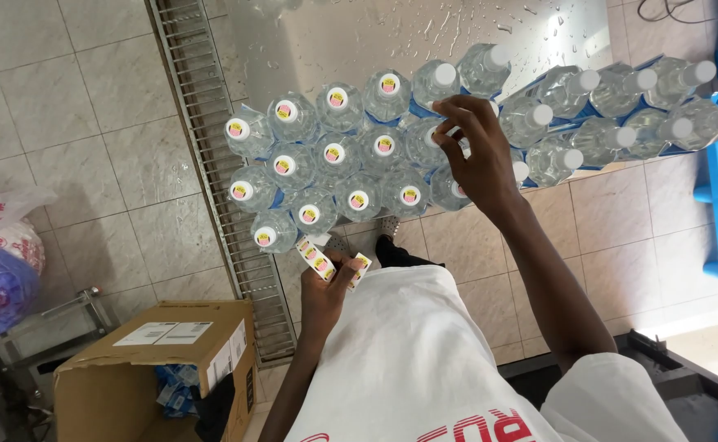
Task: Applying small circular labels to the center of bottle caps on multiple packs of water bottles.
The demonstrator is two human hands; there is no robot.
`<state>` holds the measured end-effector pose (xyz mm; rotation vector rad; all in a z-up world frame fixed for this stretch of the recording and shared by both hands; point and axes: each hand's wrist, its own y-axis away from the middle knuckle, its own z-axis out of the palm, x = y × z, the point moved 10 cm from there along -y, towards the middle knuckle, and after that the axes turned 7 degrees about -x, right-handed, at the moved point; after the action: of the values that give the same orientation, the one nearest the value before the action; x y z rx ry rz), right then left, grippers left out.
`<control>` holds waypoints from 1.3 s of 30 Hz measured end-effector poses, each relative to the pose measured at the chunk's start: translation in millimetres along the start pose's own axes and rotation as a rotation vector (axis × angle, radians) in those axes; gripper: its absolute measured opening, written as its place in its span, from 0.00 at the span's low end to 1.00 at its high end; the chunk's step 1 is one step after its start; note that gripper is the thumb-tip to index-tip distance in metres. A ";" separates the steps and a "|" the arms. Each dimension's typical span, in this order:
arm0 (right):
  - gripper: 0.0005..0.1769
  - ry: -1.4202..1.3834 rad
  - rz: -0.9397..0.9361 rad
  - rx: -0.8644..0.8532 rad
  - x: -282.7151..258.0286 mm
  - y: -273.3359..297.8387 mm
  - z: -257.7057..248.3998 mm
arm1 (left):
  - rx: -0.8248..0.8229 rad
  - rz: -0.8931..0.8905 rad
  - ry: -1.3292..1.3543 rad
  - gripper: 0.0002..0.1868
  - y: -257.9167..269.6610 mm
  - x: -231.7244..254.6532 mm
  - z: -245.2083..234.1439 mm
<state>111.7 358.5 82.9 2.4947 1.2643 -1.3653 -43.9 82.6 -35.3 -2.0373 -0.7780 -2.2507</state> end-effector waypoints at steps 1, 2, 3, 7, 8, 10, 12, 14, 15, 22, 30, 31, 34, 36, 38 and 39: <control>0.26 -0.001 0.000 0.001 -3.6 -2.4 -0.7 | 0.000 0.000 -0.002 0.17 0.0 0.2 -0.2; 0.26 0.041 -0.033 0.014 -11.1 -4.6 -2.6 | -0.002 0.000 -0.006 0.16 -0.1 0.5 -0.2; 0.26 0.085 -0.066 0.029 -18.7 -6.9 -4.6 | -0.006 0.001 -0.011 0.16 -0.8 1.3 -0.5; 0.29 -0.003 0.053 -0.062 -4.0 -11.8 -8.0 | 0.061 -0.152 -0.016 0.15 0.7 0.0 -2.9; 0.31 -0.072 0.069 -0.083 -1.0 -14.5 -5.5 | 0.065 -0.156 -0.030 0.16 0.8 -1.2 -3.2; 0.33 -0.138 0.086 -0.096 3.5 -17.2 -2.9 | 0.062 -0.157 -0.047 0.16 0.9 -2.2 -3.3; 0.32 -0.161 0.127 -0.070 11.4 -20.9 -3.7 | 0.071 -0.148 -0.021 0.16 0.6 -0.9 -3.6; 0.30 -0.159 0.135 -0.032 14.0 -30.2 -12.1 | 0.076 -0.130 -0.024 0.17 1.3 -0.7 -6.0; 0.28 -0.155 0.147 0.003 16.3 -34.7 -18.8 | 0.078 -0.117 -0.023 0.19 1.0 -0.3 -6.4; 0.14 -0.088 0.167 -0.015 43.1 -67.2 -29.4 | 0.086 -0.141 -0.010 0.17 0.4 -1.7 -8.0; 0.16 -0.073 0.190 -0.043 49.1 -68.4 -24.1 | 0.125 -0.141 0.012 0.13 1.6 -12.5 -14.2; 0.16 -0.075 0.190 -0.045 51.6 -67.9 -22.6 | 0.127 -0.142 0.012 0.13 1.8 -11.8 -14.0; 0.17 0.035 0.044 -0.038 43.5 -69.2 -20.8 | 0.113 -0.139 0.013 0.13 -0.1 -10.4 -11.8; 0.16 0.115 0.015 -0.087 42.9 -68.5 -13.5 | 0.109 -0.121 -0.002 0.15 0.2 -9.9 -11.4; 0.18 0.051 0.044 -0.101 44.2 -71.6 -16.7 | 0.099 -0.131 0.002 0.15 -0.2 -10.2 -11.0; 0.20 -0.017 0.067 -0.124 45.7 -73.9 -15.6 | 0.099 -0.142 0.010 0.15 1.0 -11.3 -10.6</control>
<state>86.5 443.0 84.4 2.4153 1.2107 -1.2504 -51.8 74.3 -45.8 -1.9845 -1.0431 -2.2399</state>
